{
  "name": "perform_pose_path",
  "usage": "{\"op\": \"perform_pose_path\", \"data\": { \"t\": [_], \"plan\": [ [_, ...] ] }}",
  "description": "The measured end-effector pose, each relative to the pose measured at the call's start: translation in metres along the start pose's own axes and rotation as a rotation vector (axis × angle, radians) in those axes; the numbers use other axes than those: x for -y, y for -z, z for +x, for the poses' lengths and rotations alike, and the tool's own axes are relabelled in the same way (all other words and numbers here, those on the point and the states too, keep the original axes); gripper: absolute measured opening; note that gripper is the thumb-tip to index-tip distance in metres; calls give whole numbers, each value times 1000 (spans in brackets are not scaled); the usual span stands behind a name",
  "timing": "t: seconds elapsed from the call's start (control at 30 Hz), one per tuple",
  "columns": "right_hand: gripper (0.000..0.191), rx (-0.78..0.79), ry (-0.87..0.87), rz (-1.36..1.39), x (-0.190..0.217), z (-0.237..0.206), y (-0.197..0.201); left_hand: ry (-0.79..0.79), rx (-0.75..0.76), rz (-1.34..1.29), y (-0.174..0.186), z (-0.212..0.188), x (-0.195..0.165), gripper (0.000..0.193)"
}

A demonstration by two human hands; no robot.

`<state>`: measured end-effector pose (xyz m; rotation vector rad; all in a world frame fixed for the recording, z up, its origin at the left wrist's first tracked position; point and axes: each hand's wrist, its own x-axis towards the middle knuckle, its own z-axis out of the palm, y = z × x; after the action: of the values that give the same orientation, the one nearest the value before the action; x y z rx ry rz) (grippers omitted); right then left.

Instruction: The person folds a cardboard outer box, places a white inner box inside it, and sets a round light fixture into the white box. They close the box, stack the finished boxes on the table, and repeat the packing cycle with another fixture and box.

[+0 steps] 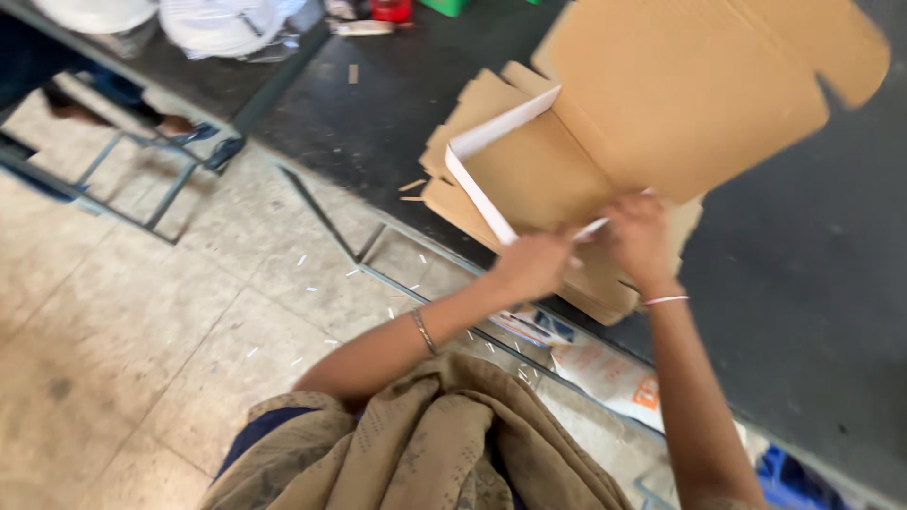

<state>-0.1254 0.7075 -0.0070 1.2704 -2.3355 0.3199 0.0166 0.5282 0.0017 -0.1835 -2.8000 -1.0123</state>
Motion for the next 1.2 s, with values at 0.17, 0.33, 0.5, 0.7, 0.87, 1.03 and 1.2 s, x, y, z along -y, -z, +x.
{"op": "perform_pose_path", "data": {
  "t": [0.17,0.33,0.5,0.7,0.87,1.03,1.2],
  "plan": [
    [37,-69,-72,-102,-19,37,17,-226,-109,507,14,-2,6,31],
    [49,155,-28,488,60,38,-6,-235,-499,301,87,-5,78,40],
    [42,436,-566,-19,70,5,-63,178,-692,165,222,-16,242,34],
    [45,145,-332,-155,48,33,-65,859,-1188,144,389,-16,478,100],
    [21,-93,-441,252,174,129,-59,924,-905,-347,434,-3,556,99],
    [26,207,-433,761,282,266,-123,757,-757,-818,440,0,559,79],
    [50,143,-593,1123,317,344,-216,403,-711,-1113,413,-9,534,72]
  ]
}}
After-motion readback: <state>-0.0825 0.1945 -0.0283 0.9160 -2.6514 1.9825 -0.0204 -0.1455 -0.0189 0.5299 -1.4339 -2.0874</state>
